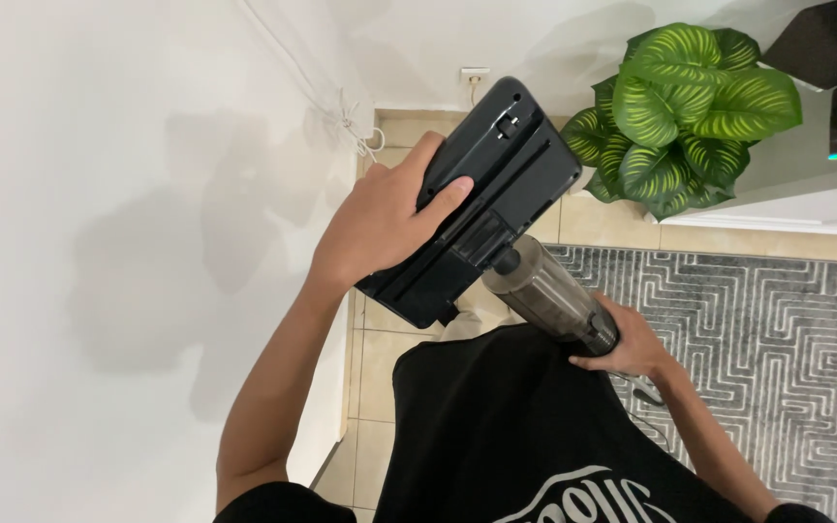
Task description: Vacuuming the floor and sofa area, then arranging decorative cushions.
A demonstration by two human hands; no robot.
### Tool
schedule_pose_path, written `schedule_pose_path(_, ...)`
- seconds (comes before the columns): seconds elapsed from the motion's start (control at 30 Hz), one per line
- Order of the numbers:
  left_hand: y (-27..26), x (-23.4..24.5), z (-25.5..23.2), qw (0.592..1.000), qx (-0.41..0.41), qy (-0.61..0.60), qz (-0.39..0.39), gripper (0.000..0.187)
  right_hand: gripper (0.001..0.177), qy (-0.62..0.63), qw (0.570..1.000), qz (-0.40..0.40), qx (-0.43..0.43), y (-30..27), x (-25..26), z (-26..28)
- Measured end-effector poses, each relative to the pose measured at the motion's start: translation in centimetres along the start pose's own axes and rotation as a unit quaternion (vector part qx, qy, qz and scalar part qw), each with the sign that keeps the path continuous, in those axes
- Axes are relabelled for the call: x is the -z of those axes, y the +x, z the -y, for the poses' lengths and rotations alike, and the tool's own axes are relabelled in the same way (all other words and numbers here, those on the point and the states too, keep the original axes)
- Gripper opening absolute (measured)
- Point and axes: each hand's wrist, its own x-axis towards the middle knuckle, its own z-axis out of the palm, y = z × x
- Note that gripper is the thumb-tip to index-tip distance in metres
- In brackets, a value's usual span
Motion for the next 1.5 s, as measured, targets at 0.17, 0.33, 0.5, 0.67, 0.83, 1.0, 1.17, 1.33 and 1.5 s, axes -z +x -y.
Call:
schedule_pose_path(0.17,1.1,-0.5,1.4,1.0,0.02,0.009,0.007,0.048,0.117,-0.04,0.997,0.016,-0.06,0.1,0.3,1.3)
schedule_pose_path(0.33,1.3,-0.8,2.1,0.998,-0.06,-0.004,0.022,0.044,0.118,-0.004,1.0,0.005,0.026,0.2,0.4,0.7)
schedule_pose_path(0.5,2.4,-1.4,4.1,0.999,-0.045,0.021,0.003,0.048,0.114,-0.041,0.997,0.025,-0.059,0.2,0.4,1.8)
schedule_pose_path(0.67,2.5,-0.7,5.7,0.991,-0.064,0.089,-0.071,0.05,0.11,-0.092,0.993,-0.035,-0.06,-0.5,-0.7,3.9)
schedule_pose_path(0.83,1.8,0.0,9.3,0.987,0.02,-0.145,0.068,0.05,0.102,-0.109,0.987,-0.098,-0.06,-0.6,-1.6,6.4)
schedule_pose_path(1.0,-0.8,-0.3,8.4,0.993,-0.026,-0.096,-0.065,0.048,0.099,-0.123,0.981,-0.137,-0.065,0.0,-2.1,8.5)
schedule_pose_path(1.17,-2.9,-1.0,8.0,0.981,-0.064,0.001,-0.182,0.045,0.097,-0.143,0.972,-0.185,-0.006,0.0,-2.4,8.8)
schedule_pose_path(1.33,-3.1,-8.3,13.1,0.835,-0.054,-0.014,-0.548,0.044,0.095,-0.22,0.938,-0.25,-0.1,0.7,-2.8,10.7)
schedule_pose_path(1.5,-3.7,-25.1,18.8,0.812,0.137,-0.426,-0.374,0.039,0.085,-0.259,0.914,-0.307,-0.057,1.9,-4.4,10.1)
